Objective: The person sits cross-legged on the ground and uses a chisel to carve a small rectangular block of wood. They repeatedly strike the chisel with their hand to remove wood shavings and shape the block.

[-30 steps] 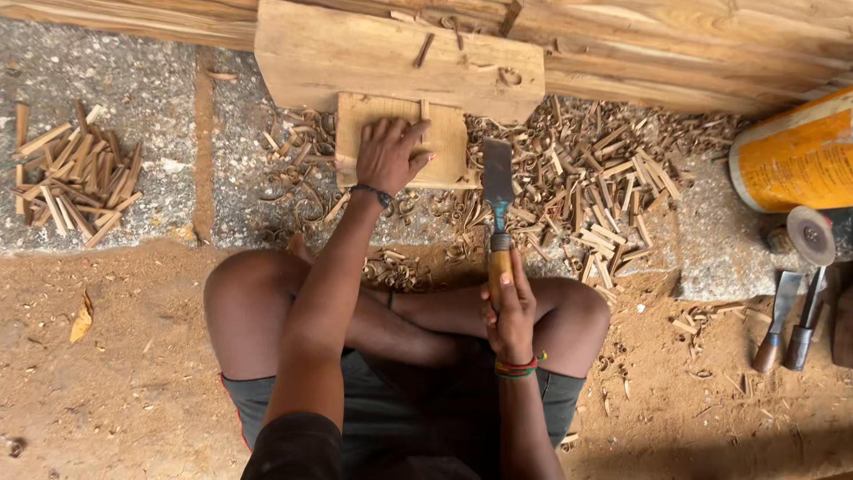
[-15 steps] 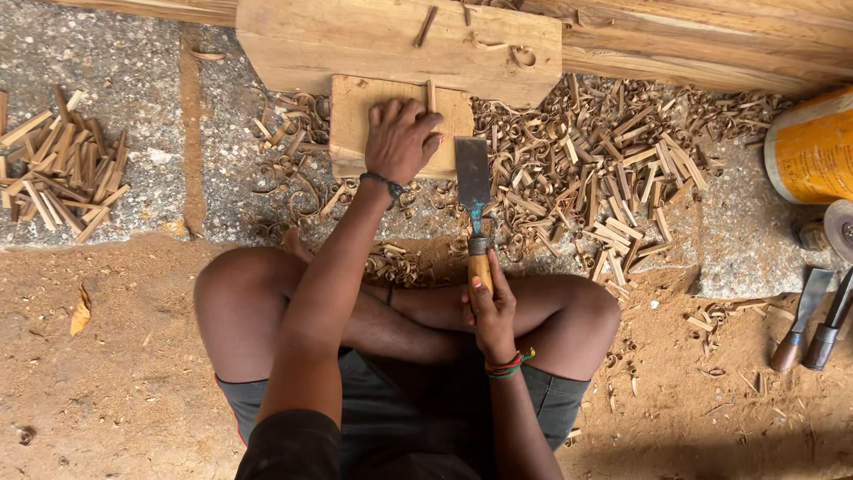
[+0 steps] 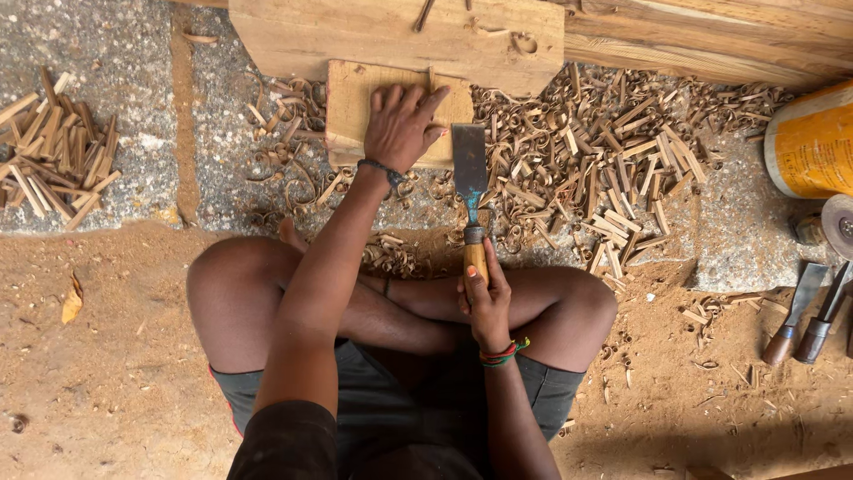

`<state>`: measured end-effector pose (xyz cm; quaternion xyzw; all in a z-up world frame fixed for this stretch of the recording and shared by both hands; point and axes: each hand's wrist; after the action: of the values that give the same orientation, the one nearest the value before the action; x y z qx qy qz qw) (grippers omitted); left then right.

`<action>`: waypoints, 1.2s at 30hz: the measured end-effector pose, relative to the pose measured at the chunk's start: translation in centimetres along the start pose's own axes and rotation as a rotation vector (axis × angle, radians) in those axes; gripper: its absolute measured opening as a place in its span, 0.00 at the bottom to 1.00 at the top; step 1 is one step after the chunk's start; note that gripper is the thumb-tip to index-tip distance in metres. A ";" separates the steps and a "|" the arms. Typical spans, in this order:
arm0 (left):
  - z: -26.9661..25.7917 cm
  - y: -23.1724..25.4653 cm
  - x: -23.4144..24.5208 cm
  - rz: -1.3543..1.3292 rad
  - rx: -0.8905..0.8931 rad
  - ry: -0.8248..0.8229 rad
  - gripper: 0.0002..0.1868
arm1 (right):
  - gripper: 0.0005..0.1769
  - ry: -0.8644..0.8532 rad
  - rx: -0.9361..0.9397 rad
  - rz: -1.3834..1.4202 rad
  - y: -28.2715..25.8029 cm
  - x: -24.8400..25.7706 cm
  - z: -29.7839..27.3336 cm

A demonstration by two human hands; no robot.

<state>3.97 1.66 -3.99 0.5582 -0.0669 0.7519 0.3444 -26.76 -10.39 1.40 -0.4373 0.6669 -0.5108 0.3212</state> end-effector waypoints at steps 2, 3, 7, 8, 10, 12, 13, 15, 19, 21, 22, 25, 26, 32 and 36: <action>-0.3 0.0 -0.5 -0.015 0.011 -0.014 0.39 | 0.36 -0.007 -0.013 0.010 0.1 0.0 0.1; -0.5 -0.1 -0.7 -0.031 0.014 -0.026 0.39 | 0.36 -0.010 -0.021 0.016 0.2 0.1 0.1; -0.3 -0.4 -0.9 -0.016 -0.016 0.049 0.36 | 0.36 -0.005 -0.002 0.015 0.1 0.0 0.2; -0.3 -0.4 -0.9 -0.028 -0.009 0.075 0.36 | 0.36 -0.007 -0.002 0.017 0.2 -0.1 0.2; -0.5 -0.3 -0.8 -0.050 0.008 0.125 0.35 | 0.36 -0.007 -0.010 0.022 0.2 0.0 0.2; -0.9 -0.2 -0.6 -0.075 0.029 0.156 0.32 | 0.35 -0.003 -0.024 0.026 0.2 0.0 0.2; -1.0 -0.2 -0.5 -0.088 0.039 0.172 0.31 | 0.36 -0.007 -0.027 0.029 0.1 0.0 0.2; -1.4 0.0 -0.3 -0.089 0.038 0.219 0.29 | 0.36 -0.012 -0.026 0.035 0.0 0.1 0.2; -1.9 -0.2 -0.4 -0.067 0.063 0.230 0.29 | 0.35 -0.011 -0.028 0.027 -0.4 0.1 0.0; -1.7 -0.6 -0.8 -0.062 0.049 0.239 0.35 | 0.34 -0.010 -0.019 0.031 -0.6 0.0 0.0; -1.5 -0.7 -0.9 -0.060 0.041 0.247 0.38 | 0.34 -0.008 -0.025 0.032 -0.9 0.0 -0.2; -1.5 -0.5 -0.4 -0.100 0.017 0.249 0.46 | 0.34 0.002 -0.033 0.028 -1.7 0.0 -0.8; -1.5 -0.1 -0.1 -0.137 -0.006 0.280 0.45 | 0.34 0.009 -0.030 0.025 -1.8 -0.1 -1.0; -1.0 4.9 1.7 -0.391 -0.365 0.295 0.38 | 0.34 -0.034 -0.055 0.146 -1.1 -0.7 -0.8; -2.4 8.6 1.5 -0.323 -0.471 -0.175 0.26 | 0.35 -0.103 -0.062 0.333 1.1 -1.5 -0.8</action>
<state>-3.27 -3.01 -1.14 0.5289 -0.1793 0.6002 0.5726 -27.11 -8.58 0.51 -0.3560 0.7282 -0.4064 0.4217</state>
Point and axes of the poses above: each hand's wrist, its own z-axis towards the middle knuckle, its own x-axis out of the back of the hand, y = z × x, and after that the axes turned 3 degrees about y, right-handed
